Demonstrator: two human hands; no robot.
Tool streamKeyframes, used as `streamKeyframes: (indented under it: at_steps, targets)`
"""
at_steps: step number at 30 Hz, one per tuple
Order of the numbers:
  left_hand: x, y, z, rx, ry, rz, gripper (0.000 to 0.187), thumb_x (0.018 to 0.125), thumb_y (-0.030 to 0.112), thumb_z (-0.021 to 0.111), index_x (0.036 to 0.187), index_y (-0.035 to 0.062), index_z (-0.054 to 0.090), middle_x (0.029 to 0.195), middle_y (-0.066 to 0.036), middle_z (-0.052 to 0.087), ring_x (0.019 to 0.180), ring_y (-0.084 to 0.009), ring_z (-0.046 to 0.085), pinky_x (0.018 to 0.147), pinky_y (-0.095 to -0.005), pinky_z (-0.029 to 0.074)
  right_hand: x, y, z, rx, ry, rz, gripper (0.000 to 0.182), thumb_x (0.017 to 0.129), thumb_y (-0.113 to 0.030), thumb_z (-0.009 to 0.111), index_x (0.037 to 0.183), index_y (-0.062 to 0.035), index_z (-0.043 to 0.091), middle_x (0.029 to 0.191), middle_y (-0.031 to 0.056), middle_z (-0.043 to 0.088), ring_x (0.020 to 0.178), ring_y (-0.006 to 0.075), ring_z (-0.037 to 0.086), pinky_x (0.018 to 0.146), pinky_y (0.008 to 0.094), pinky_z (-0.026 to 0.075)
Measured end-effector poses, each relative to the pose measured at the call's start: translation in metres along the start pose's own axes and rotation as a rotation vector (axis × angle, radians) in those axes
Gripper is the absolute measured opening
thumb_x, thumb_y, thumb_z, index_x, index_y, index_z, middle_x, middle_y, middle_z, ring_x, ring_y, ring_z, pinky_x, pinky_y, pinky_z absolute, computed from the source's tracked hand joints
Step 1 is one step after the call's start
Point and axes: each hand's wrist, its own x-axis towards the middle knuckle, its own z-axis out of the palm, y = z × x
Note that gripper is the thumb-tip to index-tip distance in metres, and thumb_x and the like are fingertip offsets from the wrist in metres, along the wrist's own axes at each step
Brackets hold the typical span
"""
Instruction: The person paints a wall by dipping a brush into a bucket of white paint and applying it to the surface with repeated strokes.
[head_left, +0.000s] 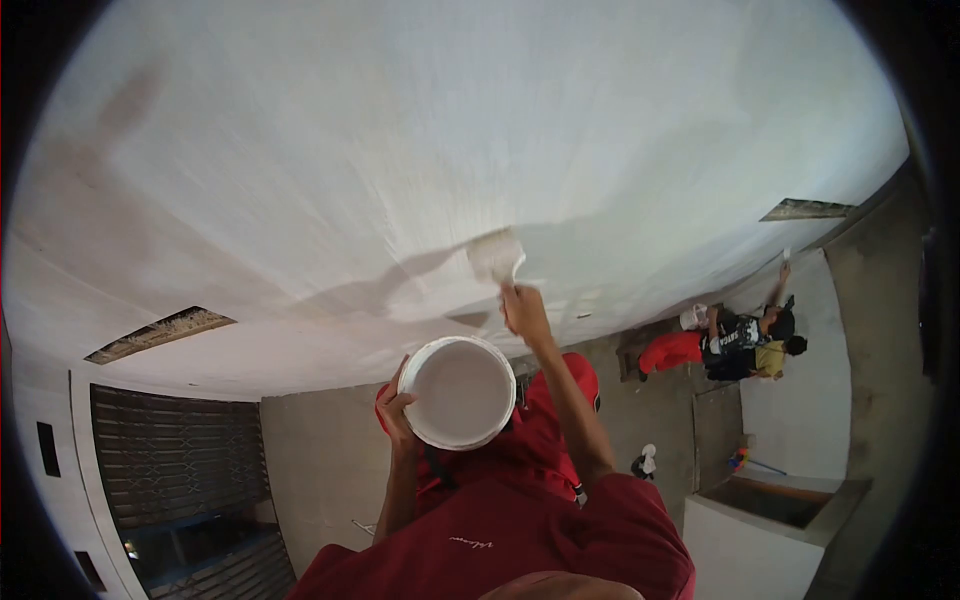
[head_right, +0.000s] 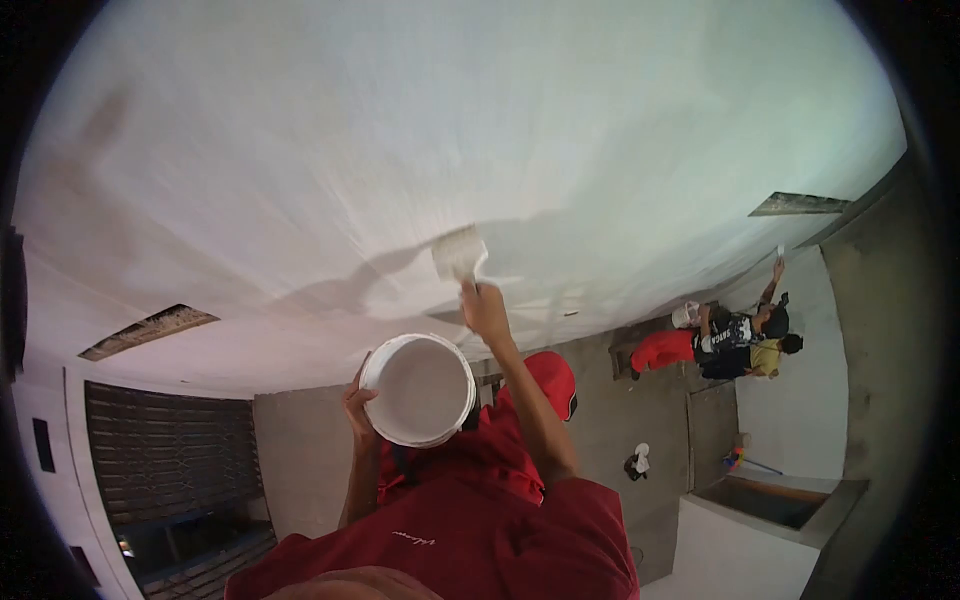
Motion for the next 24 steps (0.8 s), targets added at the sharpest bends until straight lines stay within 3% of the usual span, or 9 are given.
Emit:
streamKeyframes:
  at_steps: [5, 9, 13, 18, 21, 24]
  targets:
    - [0.004, 0.006, 0.004, -0.003, -0.02, -0.03, 0.074, 0.064, 0.015, 0.048, 0.133, -0.0105, 0.054, 0.116, -0.019, 0.067, 0.103, -0.0254, 0.065, 0.093, -0.0354, 0.05, -0.019, -0.162, -0.001, 0.174, -0.104, -0.034, 0.037, 0.101, -0.026, 0.047, 0.087, 0.006, 0.058, 0.06, 0.0014, 0.048, 0.034, 0.0075, 0.037, 0.031, 0.0253, 0.028]
    - [0.0, 0.012, 0.014, -0.052, -0.011, -0.048, 0.074, 0.063, 0.016, 0.049, 0.132, -0.0092, 0.056, 0.114, -0.019, 0.067, 0.1, -0.0259, 0.066, 0.09, -0.0351, 0.052, -0.053, -0.223, -0.01, 0.184, -0.147, -0.16, 0.038, 0.102, -0.027, 0.046, 0.084, 0.0051, 0.055, 0.056, 0.002, 0.047, 0.035, 0.0081, 0.041, 0.032, 0.0283, 0.028]
    - [0.0, 0.004, 0.006, -0.026, 0.011, -0.067, 0.075, 0.062, 0.015, 0.049, 0.133, -0.0082, 0.056, 0.113, -0.018, 0.067, 0.1, -0.0257, 0.066, 0.092, -0.0353, 0.052, -0.042, -0.203, -0.004, 0.2, -0.102, -0.265, 0.039, 0.103, -0.033, 0.049, 0.086, 0.0016, 0.055, 0.056, 0.0002, 0.046, 0.039, 0.0058, 0.04, 0.036, 0.0261, 0.029]
    - [0.003, 0.0, 0.006, -0.055, 0.015, -0.041, 0.076, 0.06, 0.014, 0.05, 0.133, -0.0085, 0.055, 0.114, -0.018, 0.067, 0.101, -0.0261, 0.065, 0.093, -0.0358, 0.051, 0.024, -0.028, 0.026, 0.144, 0.097, -0.298, 0.037, 0.102, -0.035, 0.052, 0.082, -0.0044, 0.056, 0.051, -0.0024, 0.044, 0.037, 0.0045, 0.038, 0.034, 0.0241, 0.026]
    - [0.001, 0.004, 0.008, -0.08, 0.003, -0.061, 0.077, 0.061, 0.014, 0.05, 0.134, -0.0098, 0.053, 0.116, -0.018, 0.066, 0.104, -0.0269, 0.065, 0.094, -0.0365, 0.051, 0.005, 0.004, 0.018, 0.082, 0.086, 0.04, 0.036, 0.102, -0.032, 0.052, 0.079, -0.0036, 0.056, 0.052, -0.001, 0.044, 0.037, 0.0062, 0.038, 0.034, 0.0256, 0.026]
    - [0.002, 0.0, 0.008, -0.111, -0.023, -0.029, 0.076, 0.063, 0.014, 0.049, 0.135, -0.011, 0.052, 0.118, -0.02, 0.066, 0.106, -0.0277, 0.065, 0.095, -0.0372, 0.051, -0.005, -0.018, 0.009, 0.111, 0.04, 0.164, 0.036, 0.101, -0.028, 0.05, 0.077, -0.0016, 0.055, 0.054, 0.0004, 0.046, 0.035, 0.0074, 0.038, 0.033, 0.0268, 0.026]
